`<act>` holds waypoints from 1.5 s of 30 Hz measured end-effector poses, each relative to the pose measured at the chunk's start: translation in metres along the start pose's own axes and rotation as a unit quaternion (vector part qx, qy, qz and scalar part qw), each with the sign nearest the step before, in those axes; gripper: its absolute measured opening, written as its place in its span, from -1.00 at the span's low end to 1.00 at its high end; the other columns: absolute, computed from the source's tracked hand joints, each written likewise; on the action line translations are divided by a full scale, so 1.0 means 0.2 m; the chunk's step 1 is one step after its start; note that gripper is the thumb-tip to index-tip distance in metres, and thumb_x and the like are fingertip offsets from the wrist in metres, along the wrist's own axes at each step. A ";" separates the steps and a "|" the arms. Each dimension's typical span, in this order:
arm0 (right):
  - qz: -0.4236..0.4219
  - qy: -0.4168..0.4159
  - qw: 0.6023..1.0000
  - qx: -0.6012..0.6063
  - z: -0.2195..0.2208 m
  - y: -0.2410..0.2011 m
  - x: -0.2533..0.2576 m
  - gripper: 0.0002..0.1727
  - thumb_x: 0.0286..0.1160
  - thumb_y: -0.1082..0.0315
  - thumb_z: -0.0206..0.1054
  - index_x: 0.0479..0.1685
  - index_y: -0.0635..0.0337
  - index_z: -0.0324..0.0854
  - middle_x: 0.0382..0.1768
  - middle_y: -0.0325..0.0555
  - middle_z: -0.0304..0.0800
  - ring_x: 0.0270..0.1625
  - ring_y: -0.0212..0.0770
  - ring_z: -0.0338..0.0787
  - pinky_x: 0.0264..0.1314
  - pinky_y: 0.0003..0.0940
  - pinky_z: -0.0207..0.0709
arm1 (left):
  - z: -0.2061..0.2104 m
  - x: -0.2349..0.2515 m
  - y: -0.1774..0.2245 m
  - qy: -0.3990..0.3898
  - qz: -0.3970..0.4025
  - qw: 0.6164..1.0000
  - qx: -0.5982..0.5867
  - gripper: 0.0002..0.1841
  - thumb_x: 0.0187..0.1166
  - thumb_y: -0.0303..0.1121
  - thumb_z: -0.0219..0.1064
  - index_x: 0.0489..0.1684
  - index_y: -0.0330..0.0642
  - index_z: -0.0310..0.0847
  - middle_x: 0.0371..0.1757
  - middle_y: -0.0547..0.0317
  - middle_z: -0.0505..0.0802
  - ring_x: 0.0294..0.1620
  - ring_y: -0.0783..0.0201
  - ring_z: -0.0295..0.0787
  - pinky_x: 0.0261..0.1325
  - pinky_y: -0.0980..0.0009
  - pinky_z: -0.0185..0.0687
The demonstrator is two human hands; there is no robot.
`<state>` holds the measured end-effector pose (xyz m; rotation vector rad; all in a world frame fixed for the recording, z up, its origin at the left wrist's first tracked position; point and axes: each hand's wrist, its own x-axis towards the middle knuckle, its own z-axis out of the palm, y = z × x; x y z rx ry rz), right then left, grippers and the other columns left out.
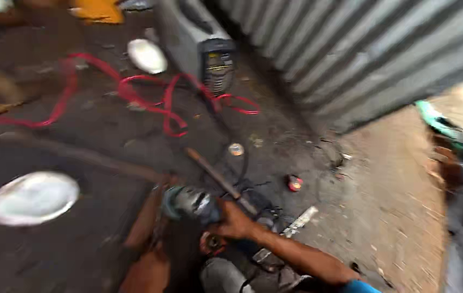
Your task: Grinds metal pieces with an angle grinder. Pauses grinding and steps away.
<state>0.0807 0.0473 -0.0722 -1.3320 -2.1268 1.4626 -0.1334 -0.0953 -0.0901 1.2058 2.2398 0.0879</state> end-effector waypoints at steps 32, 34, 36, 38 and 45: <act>0.074 -0.078 0.984 -0.141 -0.02 -0.01 0.21 -0.24 -0.05 -0.02 0.65 0.22 0.21 0.60 -0.08 -0.11 0.85 0.01 -0.22 0.86 0.20 -0.08 0.71 | -0.03 0.07 0.20 -0.100 -0.109 0.976 0.157 -0.66 0.80 -0.46 -0.06 0.36 -0.45 0.47 0.00 -0.31 0.84 0.05 -0.25 0.87 0.00 -0.05 0.74; 0.078 -0.094 0.981 -0.153 -0.02 -0.02 0.19 -0.20 -0.03 -0.02 0.66 0.28 0.24 0.58 -0.03 -0.06 0.86 0.07 -0.18 0.86 0.26 -0.06 0.69 | -0.05 0.07 0.20 -0.107 -0.111 0.976 0.155 -0.66 0.80 -0.46 -0.06 0.38 -0.43 0.46 0.02 -0.29 0.85 0.08 -0.25 0.87 0.02 -0.04 0.74; 0.073 -0.093 0.980 -0.158 -0.02 -0.02 0.20 -0.20 -0.04 -0.03 0.66 0.26 0.24 0.59 -0.04 -0.06 0.86 0.06 -0.17 0.86 0.24 -0.05 0.69 | -0.05 0.07 0.20 -0.104 -0.109 0.978 0.142 -0.66 0.79 -0.46 -0.03 0.38 -0.44 0.46 0.01 -0.30 0.85 0.08 -0.26 0.87 0.02 -0.06 0.74; 0.060 -0.078 0.985 -0.145 -0.01 0.00 0.23 -0.22 -0.06 -0.03 0.66 0.22 0.24 0.61 -0.07 -0.07 0.86 0.03 -0.18 0.86 0.21 -0.04 0.71 | -0.05 0.06 0.19 -0.106 -0.109 0.981 0.119 -0.65 0.79 -0.46 -0.04 0.38 -0.46 0.46 0.03 -0.33 0.84 0.08 -0.29 0.85 0.03 -0.11 0.73; 0.053 -0.098 0.983 -0.146 0.00 -0.01 0.21 -0.21 -0.08 -0.02 0.66 0.24 0.23 0.61 -0.04 -0.08 0.85 0.06 -0.20 0.85 0.24 -0.07 0.70 | -0.07 0.07 0.19 -0.100 -0.102 0.982 0.122 -0.67 0.79 -0.45 -0.05 0.32 -0.45 0.49 -0.01 -0.31 0.85 0.07 -0.26 0.87 0.01 -0.09 0.74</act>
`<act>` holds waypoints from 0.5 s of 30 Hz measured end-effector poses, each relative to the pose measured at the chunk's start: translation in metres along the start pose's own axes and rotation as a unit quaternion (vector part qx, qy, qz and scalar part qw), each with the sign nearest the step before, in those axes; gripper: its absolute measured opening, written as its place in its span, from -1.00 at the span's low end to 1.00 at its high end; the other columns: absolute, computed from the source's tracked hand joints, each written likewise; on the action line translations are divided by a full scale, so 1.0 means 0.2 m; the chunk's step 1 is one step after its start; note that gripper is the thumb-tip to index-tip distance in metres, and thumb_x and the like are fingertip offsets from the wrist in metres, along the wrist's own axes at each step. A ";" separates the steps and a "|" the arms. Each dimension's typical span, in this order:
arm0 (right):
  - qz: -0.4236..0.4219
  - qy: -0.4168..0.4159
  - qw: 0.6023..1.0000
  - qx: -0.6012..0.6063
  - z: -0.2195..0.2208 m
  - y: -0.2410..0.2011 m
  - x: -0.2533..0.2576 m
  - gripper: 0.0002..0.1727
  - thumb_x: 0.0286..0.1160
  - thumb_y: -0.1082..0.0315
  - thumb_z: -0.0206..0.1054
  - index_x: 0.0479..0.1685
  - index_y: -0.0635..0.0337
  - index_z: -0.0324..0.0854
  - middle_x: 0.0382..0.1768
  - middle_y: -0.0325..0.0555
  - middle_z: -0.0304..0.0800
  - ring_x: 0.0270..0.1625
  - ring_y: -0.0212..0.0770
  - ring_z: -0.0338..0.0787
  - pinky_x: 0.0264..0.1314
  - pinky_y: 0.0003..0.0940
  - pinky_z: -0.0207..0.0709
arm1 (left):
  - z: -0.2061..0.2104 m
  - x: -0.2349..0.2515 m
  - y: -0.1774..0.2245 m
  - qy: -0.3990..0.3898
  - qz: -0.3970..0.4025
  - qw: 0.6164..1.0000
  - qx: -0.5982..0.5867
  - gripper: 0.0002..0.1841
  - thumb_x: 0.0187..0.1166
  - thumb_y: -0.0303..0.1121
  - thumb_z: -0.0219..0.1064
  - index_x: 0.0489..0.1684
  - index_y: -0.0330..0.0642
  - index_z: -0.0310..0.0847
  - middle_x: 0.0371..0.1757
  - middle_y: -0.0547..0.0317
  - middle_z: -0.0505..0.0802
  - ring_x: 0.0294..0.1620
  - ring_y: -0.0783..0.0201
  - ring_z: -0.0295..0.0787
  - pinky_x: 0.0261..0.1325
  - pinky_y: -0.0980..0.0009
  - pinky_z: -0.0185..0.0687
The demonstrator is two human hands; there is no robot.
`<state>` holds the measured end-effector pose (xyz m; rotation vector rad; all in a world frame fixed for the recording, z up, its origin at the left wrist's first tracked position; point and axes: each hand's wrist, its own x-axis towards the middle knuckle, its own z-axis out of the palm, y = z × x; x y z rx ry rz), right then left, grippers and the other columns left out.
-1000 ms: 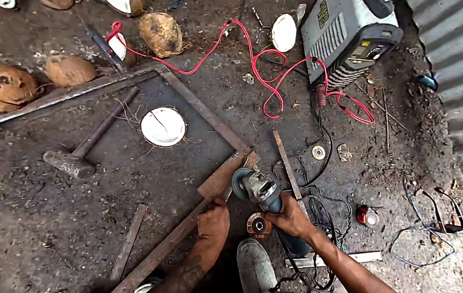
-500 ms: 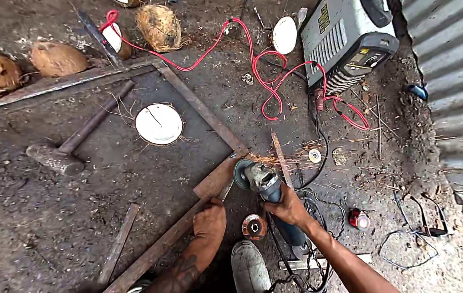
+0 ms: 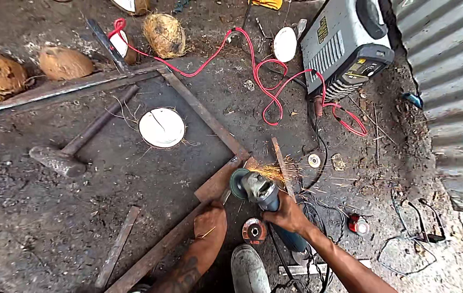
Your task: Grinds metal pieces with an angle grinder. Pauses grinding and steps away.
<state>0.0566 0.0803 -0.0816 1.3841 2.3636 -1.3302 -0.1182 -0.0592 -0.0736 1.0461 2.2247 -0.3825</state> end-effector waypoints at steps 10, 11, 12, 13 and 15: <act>0.006 -0.001 1.000 -0.006 -0.04 0.00 0.02 -0.21 -0.09 0.01 0.67 0.24 0.23 0.61 -0.04 -0.07 0.86 0.05 -0.18 0.86 0.23 -0.05 0.70 | 0.01 0.01 0.01 0.009 -0.004 1.000 -0.001 -0.66 0.79 -0.45 -0.03 0.34 -0.44 0.49 0.00 -0.31 0.85 0.08 -0.26 0.87 0.02 -0.09 0.73; 0.002 0.007 1.000 0.001 -0.05 0.01 0.04 -0.23 -0.08 0.02 0.67 0.23 0.24 0.62 -0.05 -0.07 0.86 0.04 -0.19 0.86 0.22 -0.06 0.71 | 0.02 0.01 0.01 0.008 -0.004 1.000 -0.004 -0.66 0.79 -0.45 -0.03 0.34 -0.45 0.49 0.00 -0.32 0.85 0.08 -0.27 0.86 0.03 -0.09 0.73; 0.002 0.014 1.000 0.010 -0.05 0.02 0.06 -0.25 -0.07 0.03 0.66 0.21 0.24 0.62 -0.07 -0.08 0.86 0.02 -0.21 0.86 0.20 -0.08 0.72 | 0.02 0.00 0.01 0.010 -0.004 1.000 -0.006 -0.66 0.79 -0.45 -0.03 0.34 -0.45 0.50 0.00 -0.33 0.84 0.07 -0.27 0.86 0.02 -0.10 0.73; 0.007 0.017 1.000 0.014 -0.06 0.03 0.08 -0.26 -0.06 0.02 0.66 0.20 0.24 0.62 -0.07 -0.08 0.86 0.01 -0.21 0.86 0.19 -0.08 0.72 | 0.03 0.00 0.00 0.015 -0.004 1.000 -0.006 -0.66 0.78 -0.45 -0.03 0.33 -0.45 0.51 0.00 -0.33 0.85 0.06 -0.27 0.87 0.01 -0.11 0.73; 0.020 0.007 1.000 0.007 -0.07 0.03 0.06 -0.25 -0.06 0.00 0.66 0.19 0.23 0.63 -0.08 -0.08 0.85 0.01 -0.19 0.86 0.19 -0.05 0.71 | 0.02 0.00 0.01 0.018 -0.006 1.000 -0.007 -0.67 0.79 -0.45 -0.03 0.33 -0.42 0.51 -0.01 -0.31 0.85 0.06 -0.27 0.87 0.01 -0.11 0.74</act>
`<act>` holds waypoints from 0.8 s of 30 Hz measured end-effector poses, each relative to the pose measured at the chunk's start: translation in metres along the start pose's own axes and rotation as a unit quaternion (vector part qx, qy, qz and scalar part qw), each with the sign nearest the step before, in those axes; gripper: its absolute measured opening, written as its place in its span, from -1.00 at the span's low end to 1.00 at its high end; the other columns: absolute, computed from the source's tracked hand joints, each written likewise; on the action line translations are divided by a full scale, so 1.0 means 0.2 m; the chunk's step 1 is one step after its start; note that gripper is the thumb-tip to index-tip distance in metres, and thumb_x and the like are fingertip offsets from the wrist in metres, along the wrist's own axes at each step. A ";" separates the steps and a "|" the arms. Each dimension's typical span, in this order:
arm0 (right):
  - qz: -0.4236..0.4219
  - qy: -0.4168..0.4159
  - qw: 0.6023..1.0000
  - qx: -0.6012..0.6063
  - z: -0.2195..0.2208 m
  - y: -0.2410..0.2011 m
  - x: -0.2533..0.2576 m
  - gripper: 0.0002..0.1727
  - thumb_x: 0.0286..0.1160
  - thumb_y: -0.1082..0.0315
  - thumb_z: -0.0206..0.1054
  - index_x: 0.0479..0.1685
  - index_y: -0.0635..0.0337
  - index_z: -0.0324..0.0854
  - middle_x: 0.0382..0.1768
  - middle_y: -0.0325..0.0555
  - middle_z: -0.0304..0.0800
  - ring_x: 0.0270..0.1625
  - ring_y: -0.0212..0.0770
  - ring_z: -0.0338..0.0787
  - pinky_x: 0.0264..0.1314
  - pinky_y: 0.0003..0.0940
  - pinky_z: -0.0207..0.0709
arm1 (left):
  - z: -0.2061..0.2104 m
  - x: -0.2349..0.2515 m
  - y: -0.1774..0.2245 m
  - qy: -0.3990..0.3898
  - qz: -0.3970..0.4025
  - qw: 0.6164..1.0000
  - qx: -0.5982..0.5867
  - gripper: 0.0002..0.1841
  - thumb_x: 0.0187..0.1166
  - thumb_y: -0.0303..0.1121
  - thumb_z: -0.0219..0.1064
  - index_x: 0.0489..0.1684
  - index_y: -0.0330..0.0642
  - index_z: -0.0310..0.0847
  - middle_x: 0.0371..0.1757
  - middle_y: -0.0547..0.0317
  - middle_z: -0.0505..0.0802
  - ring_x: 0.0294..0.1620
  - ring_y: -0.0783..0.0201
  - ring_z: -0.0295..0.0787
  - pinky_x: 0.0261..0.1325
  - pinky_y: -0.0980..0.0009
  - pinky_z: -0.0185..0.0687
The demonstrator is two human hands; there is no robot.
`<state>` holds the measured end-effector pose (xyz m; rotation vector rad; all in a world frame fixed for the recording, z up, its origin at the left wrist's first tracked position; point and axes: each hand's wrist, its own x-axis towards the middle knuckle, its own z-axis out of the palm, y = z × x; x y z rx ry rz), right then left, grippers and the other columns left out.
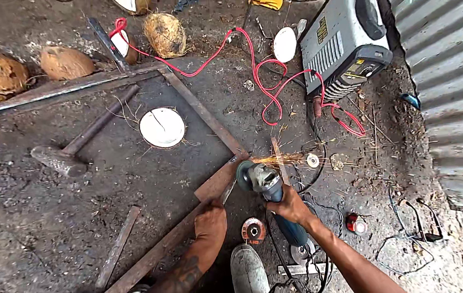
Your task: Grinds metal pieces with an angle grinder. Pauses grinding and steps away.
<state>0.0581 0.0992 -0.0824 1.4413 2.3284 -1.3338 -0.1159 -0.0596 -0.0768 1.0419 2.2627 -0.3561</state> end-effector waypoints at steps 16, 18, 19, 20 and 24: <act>-0.004 -0.012 1.000 0.011 -0.02 0.00 0.03 -0.24 -0.09 0.02 0.68 0.18 0.26 0.61 -0.07 -0.06 0.84 0.02 -0.20 0.85 0.20 -0.09 0.70 | 0.01 -0.02 0.01 -0.018 -0.009 1.000 0.002 -0.64 0.79 -0.46 -0.03 0.40 -0.46 0.47 0.06 -0.35 0.84 0.12 -0.28 0.85 0.07 -0.12 0.72; 0.000 -0.013 1.000 0.006 -0.03 0.00 0.03 -0.24 -0.10 0.00 0.69 0.17 0.24 0.62 -0.07 -0.06 0.85 0.02 -0.19 0.85 0.20 -0.07 0.71 | 0.01 -0.01 0.02 -0.005 -0.010 1.000 0.008 -0.64 0.78 -0.46 -0.03 0.39 -0.46 0.48 0.02 -0.33 0.85 0.09 -0.28 0.86 0.05 -0.10 0.73; -0.003 -0.023 1.000 0.002 -0.04 0.00 0.02 -0.23 -0.09 0.00 0.69 0.20 0.24 0.61 -0.04 -0.05 0.85 0.05 -0.18 0.85 0.23 -0.06 0.70 | 0.01 -0.01 0.02 -0.002 -0.011 1.000 0.010 -0.64 0.79 -0.45 -0.03 0.40 -0.46 0.47 0.01 -0.32 0.85 0.08 -0.27 0.86 0.04 -0.09 0.73; -0.009 -0.030 1.000 -0.004 -0.03 0.00 0.00 -0.23 -0.10 0.00 0.68 0.21 0.21 0.63 -0.03 -0.07 0.86 0.05 -0.20 0.86 0.24 -0.06 0.70 | 0.01 -0.01 0.02 -0.001 -0.012 1.000 0.013 -0.64 0.79 -0.45 -0.04 0.39 -0.45 0.47 -0.02 -0.30 0.86 0.07 -0.26 0.87 0.03 -0.08 0.74; -0.012 -0.019 1.000 0.008 -0.04 -0.02 0.04 -0.25 -0.09 0.04 0.68 0.20 0.23 0.61 -0.05 -0.07 0.85 0.03 -0.21 0.86 0.21 -0.09 0.71 | 0.01 -0.01 0.02 -0.001 -0.011 1.000 0.004 -0.64 0.79 -0.46 -0.02 0.39 -0.47 0.47 0.00 -0.33 0.85 0.06 -0.28 0.87 0.02 -0.09 0.73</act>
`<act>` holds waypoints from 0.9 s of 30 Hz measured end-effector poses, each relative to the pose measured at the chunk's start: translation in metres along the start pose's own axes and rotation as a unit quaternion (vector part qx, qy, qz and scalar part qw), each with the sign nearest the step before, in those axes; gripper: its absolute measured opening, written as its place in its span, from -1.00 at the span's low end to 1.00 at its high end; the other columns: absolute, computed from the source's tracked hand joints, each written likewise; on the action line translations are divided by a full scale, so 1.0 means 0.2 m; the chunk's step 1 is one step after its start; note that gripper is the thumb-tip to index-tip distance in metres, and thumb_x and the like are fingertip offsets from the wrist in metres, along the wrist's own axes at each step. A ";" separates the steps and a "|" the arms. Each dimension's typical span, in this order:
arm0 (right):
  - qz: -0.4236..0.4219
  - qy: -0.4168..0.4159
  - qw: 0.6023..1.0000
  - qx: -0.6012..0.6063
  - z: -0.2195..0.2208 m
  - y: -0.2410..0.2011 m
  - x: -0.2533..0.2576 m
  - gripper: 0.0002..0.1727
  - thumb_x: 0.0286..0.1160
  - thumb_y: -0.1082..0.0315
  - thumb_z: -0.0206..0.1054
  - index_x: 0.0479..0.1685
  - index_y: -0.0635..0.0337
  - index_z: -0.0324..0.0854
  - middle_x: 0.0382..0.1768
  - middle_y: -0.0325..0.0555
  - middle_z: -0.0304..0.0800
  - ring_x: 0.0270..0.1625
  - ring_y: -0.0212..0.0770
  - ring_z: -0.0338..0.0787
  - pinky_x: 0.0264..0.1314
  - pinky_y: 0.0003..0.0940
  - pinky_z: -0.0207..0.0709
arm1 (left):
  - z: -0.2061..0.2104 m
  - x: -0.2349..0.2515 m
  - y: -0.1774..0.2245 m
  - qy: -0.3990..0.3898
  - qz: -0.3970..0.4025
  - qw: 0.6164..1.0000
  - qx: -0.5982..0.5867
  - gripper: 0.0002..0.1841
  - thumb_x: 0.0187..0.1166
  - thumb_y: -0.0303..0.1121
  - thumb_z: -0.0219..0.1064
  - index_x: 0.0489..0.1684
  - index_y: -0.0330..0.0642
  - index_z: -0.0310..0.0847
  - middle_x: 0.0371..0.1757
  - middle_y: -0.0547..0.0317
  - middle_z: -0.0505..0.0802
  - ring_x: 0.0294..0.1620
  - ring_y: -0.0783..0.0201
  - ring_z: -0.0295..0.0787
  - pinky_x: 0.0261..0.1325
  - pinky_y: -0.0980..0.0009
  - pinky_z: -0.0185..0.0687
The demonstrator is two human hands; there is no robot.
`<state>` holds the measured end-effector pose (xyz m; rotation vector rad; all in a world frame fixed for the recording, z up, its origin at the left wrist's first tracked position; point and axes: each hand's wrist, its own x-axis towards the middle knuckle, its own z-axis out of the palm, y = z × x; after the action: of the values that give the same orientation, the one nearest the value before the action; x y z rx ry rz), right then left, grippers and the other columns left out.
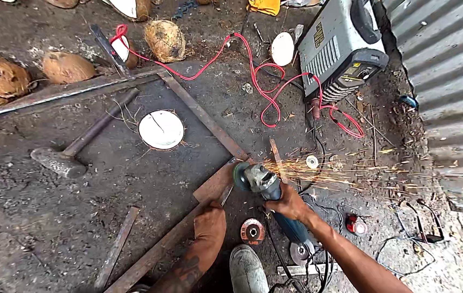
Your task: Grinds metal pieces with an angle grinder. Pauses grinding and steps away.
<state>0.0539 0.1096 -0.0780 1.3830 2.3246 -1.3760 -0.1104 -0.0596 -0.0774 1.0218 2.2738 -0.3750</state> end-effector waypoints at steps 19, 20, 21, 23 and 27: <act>0.015 0.028 0.998 0.060 0.00 0.05 -0.06 -0.34 -0.08 0.07 0.68 0.10 0.19 0.63 -0.17 -0.17 0.85 -0.10 -0.30 0.86 0.09 -0.18 0.75 | -0.09 0.07 -0.14 -0.086 0.052 0.993 -0.067 -0.59 0.78 -0.30 0.06 0.43 -0.38 0.49 0.18 -0.35 0.80 0.25 -0.30 0.78 0.24 -0.22 0.67; 0.014 0.039 0.997 0.068 -0.01 0.06 -0.07 -0.35 -0.07 0.08 0.67 0.10 0.18 0.64 -0.19 -0.18 0.85 -0.11 -0.31 0.86 0.08 -0.19 0.75 | -0.10 0.09 -0.19 -0.091 0.070 0.990 -0.083 -0.56 0.84 -0.18 -0.01 0.41 -0.35 0.50 0.19 -0.34 0.79 0.28 -0.28 0.76 0.29 -0.20 0.64; 0.011 0.046 0.997 0.067 -0.01 0.06 -0.08 -0.36 -0.07 0.07 0.67 0.09 0.16 0.64 -0.19 -0.20 0.85 -0.12 -0.33 0.86 0.07 -0.21 0.75 | -0.10 0.10 -0.22 -0.083 0.084 0.988 -0.097 -0.51 0.89 -0.10 -0.08 0.41 -0.34 0.48 0.18 -0.33 0.79 0.28 -0.27 0.76 0.30 -0.18 0.63; 0.008 0.054 0.997 0.059 0.01 0.05 -0.11 -0.36 -0.08 0.04 0.66 0.06 0.14 0.64 -0.22 -0.22 0.85 -0.14 -0.33 0.86 0.05 -0.21 0.75 | -0.07 0.11 -0.25 -0.045 0.100 0.987 -0.116 -0.48 0.92 -0.04 -0.15 0.42 -0.32 0.46 0.08 -0.32 0.81 0.21 -0.27 0.80 0.27 -0.16 0.65; 0.005 0.034 0.998 0.047 0.08 0.01 -0.11 -0.31 -0.07 -0.01 0.67 0.12 0.15 0.63 -0.15 -0.19 0.85 -0.05 -0.30 0.86 0.13 -0.17 0.74 | -0.01 0.10 -0.24 0.002 0.103 0.989 -0.108 -0.52 0.91 -0.10 -0.17 0.29 -0.27 0.56 -0.03 -0.27 0.85 0.11 -0.25 0.84 0.17 -0.15 0.67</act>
<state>0.0631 0.0837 -0.0780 1.4891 2.3186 -1.4743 -0.1575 -0.0789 -0.0894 1.1296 2.1305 -0.0381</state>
